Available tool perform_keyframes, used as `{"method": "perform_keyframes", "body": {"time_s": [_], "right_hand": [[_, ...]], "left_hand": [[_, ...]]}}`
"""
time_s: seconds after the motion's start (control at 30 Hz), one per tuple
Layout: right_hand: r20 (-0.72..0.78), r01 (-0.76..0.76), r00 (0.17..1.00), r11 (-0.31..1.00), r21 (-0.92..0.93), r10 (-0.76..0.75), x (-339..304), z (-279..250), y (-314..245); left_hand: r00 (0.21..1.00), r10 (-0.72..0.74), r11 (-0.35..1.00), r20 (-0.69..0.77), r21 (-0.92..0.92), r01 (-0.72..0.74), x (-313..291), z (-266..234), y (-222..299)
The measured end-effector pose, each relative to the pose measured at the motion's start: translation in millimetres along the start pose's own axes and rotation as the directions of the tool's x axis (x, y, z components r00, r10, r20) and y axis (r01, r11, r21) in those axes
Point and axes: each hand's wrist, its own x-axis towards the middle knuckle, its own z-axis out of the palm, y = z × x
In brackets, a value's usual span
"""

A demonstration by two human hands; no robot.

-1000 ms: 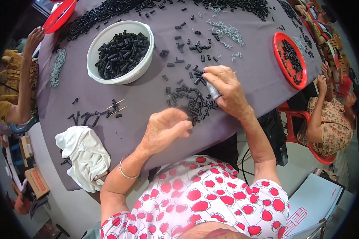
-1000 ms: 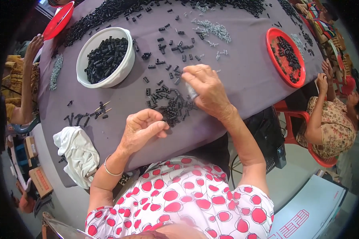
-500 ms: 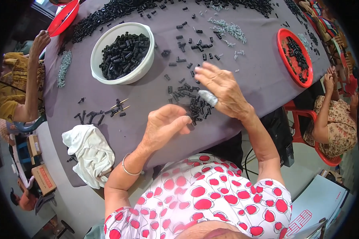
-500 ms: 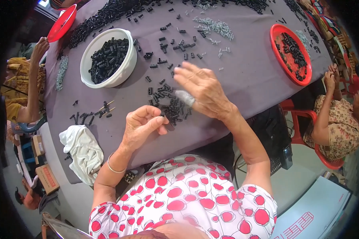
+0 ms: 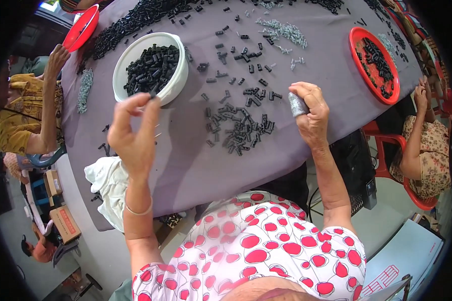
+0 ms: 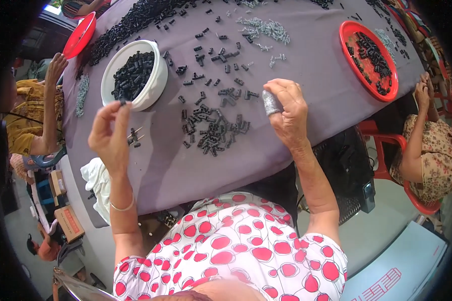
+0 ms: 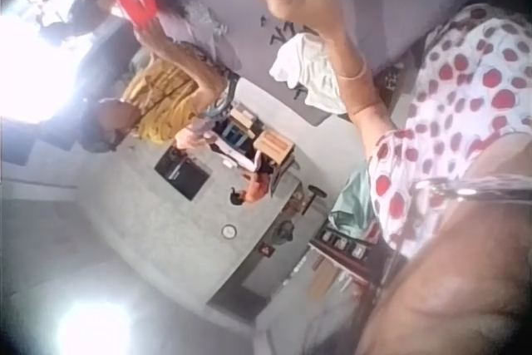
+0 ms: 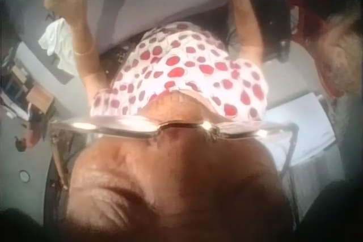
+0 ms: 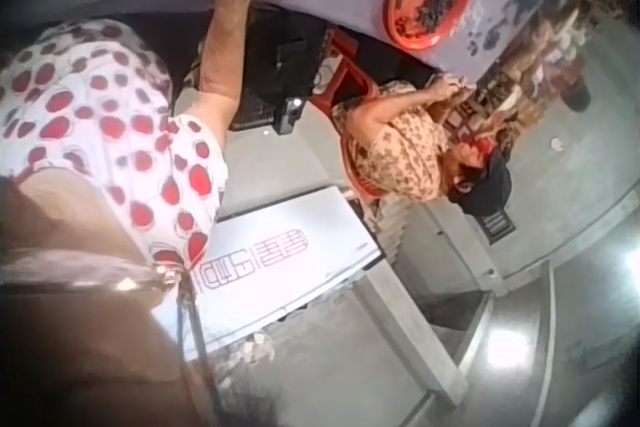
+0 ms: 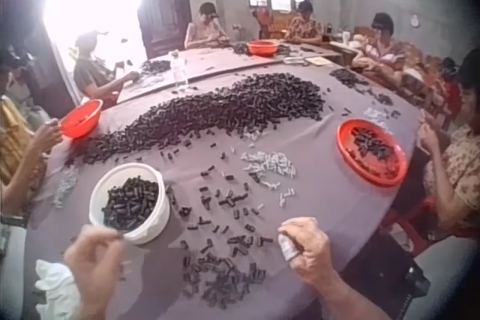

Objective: Manually assembling small black plastic components by pressing them together at a workshop table.

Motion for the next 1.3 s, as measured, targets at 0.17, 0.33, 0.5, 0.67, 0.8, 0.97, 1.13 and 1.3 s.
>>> {"method": "perform_keyframes", "body": {"time_s": [0.17,0.33,0.5,0.67,0.8,0.97,1.13,1.3], "right_hand": [[0.054,0.063,0.997,0.993,-0.095,-0.058,-1.8,3.4,-5.3],[0.205,0.169,0.972,0.947,-0.272,-0.114,4.0,5.9,-13.0],[0.235,0.176,0.965,0.949,-0.261,-0.115,10.7,11.5,-7.4],[0.24,0.195,0.96,0.961,-0.197,-0.146,4.5,2.4,-17.3],[0.159,0.178,0.973,0.982,-0.061,-0.166,-6.9,-5.2,-33.2],[0.139,0.217,0.964,0.973,0.079,-0.226,-14.0,-4.6,-60.0],[0.162,0.342,0.929,0.939,-0.027,-0.333,-17.5,1.0,-75.7],[0.241,0.454,0.87,0.89,-0.052,-0.43,-27.1,7.8,-85.8]], "left_hand": [[0.992,0.093,0.952,0.089,0.285,-0.115,43.5,-6.6,-16.5],[0.935,0.321,0.792,0.151,0.498,-0.352,25.1,7.6,-4.8],[0.901,0.214,0.944,0.376,0.157,-0.29,-23.6,28.6,13.1],[0.816,0.033,0.992,0.577,-0.116,0.042,-59.7,37.4,22.3],[0.631,-0.212,0.83,0.746,-0.203,0.519,-71.5,39.4,27.0],[0.477,-0.29,0.448,0.829,-0.323,0.834,-66.8,50.8,26.9],[0.421,-0.269,0.298,0.866,-0.341,0.892,-65.8,54.4,30.7],[0.375,-0.289,0.449,0.881,-0.221,0.866,-64.9,50.9,24.1]]}}
